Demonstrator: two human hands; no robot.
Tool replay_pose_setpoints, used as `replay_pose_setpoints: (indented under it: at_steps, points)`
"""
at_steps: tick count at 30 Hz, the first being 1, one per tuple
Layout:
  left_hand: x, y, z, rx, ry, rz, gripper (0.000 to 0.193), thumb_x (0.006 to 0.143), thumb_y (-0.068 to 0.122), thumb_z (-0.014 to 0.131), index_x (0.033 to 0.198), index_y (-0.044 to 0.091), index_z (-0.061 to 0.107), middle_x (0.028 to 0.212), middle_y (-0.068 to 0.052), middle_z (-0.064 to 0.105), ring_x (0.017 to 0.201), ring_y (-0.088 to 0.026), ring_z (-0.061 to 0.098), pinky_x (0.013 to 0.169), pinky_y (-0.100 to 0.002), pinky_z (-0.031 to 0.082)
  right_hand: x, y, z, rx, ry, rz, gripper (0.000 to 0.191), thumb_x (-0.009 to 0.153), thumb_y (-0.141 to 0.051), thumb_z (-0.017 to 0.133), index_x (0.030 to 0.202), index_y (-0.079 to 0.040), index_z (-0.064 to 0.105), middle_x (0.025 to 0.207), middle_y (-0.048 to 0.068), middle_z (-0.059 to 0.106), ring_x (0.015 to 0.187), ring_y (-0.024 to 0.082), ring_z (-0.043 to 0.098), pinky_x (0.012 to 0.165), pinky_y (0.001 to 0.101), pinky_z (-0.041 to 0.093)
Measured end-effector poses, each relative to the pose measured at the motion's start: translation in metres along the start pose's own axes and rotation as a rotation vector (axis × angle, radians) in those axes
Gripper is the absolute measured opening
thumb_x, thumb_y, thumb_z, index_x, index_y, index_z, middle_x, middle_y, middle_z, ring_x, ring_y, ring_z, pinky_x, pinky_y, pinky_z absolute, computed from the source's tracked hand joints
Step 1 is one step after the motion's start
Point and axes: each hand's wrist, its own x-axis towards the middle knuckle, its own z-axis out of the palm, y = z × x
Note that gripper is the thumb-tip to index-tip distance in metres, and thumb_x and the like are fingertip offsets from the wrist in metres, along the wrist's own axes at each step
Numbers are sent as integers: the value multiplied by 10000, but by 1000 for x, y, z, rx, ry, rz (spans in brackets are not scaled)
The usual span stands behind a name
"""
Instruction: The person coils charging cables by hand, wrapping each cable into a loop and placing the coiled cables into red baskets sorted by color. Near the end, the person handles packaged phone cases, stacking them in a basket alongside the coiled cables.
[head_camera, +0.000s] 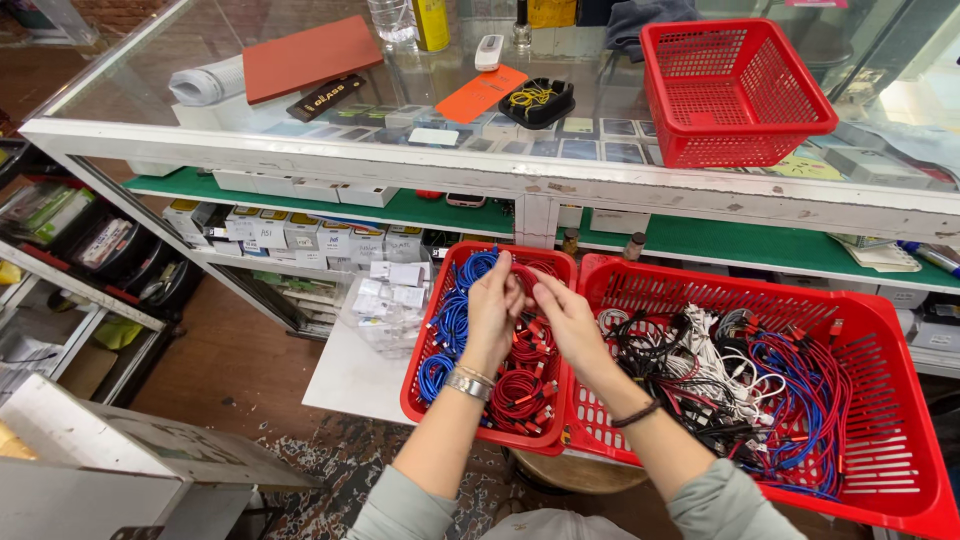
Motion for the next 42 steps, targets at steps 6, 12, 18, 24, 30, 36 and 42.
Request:
replay_pose_setpoints:
  at_steps: [6, 12, 18, 24, 30, 36, 42]
  points:
    - [6, -18, 12, 597, 132, 149, 309, 1004, 340, 576, 1048, 38, 618, 921, -46, 707, 834, -146, 675, 775, -324, 539, 40, 15, -24, -77, 71, 190, 393, 995, -165, 597, 1366, -62, 679, 1055, 28, 765, 824, 130, 590, 734, 301, 476]
    - [6, -18, 3, 1466, -178, 638, 509, 968, 100, 494, 1440, -87, 470, 1477, -264, 488, 1401, -402, 446, 1200, -460, 354, 76, 17, -30, -728, 151, -173, 351, 909, -135, 667, 1243, -37, 715, 968, 188, 758, 822, 316, 720, 748, 398, 568]
    - [-7, -46, 5, 1811, -386, 629, 709, 967, 288, 487, 1483, -170, 321, 1556, -372, 291, 1486, -495, 199, 1211, -566, 144, 61, 20, -16, -1157, 195, -232, 189, 909, -157, 626, 1029, -41, 714, 999, 143, 732, 1037, 361, 636, 864, 449, 500]
    - [9, -43, 9, 1938, -373, 564, 628, 924, 230, 497, 1460, -90, 438, 1565, -297, 371, 1504, -437, 265, 1213, -580, 181, 48, 5, -12, -1326, 191, -294, 259, 877, -182, 639, 1104, -99, 730, 1137, 133, 705, 1160, 301, 565, 951, 483, 429]
    - [11, -40, 28, 1766, -207, 368, 456, 974, 304, 535, 1355, 59, 583, 1516, -177, 468, 1444, -359, 380, 1212, -554, 236, 16, 6, -95, -828, 407, -425, 372, 862, -163, 689, 1199, -5, 676, 1219, 204, 683, 1180, 402, 590, 1039, 480, 447]
    - [-22, -79, 89, 1357, -307, 717, 383, 943, 194, 630, 1293, 41, 620, 1405, -186, 549, 1336, -367, 473, 1129, -485, 355, -95, 28, -259, -1183, 737, 211, 260, 881, -155, 694, 1116, -44, 698, 1117, 228, 685, 1053, 429, 629, 928, 521, 507]
    - [-62, -157, 134, 1336, -597, 530, 324, 943, 225, 649, 1217, 51, 642, 1363, -185, 572, 1308, -371, 490, 1117, -481, 380, -146, 56, -304, -1324, 544, 393, 338, 780, -195, 718, 1099, -91, 685, 1145, 196, 669, 1088, 405, 624, 911, 513, 535]
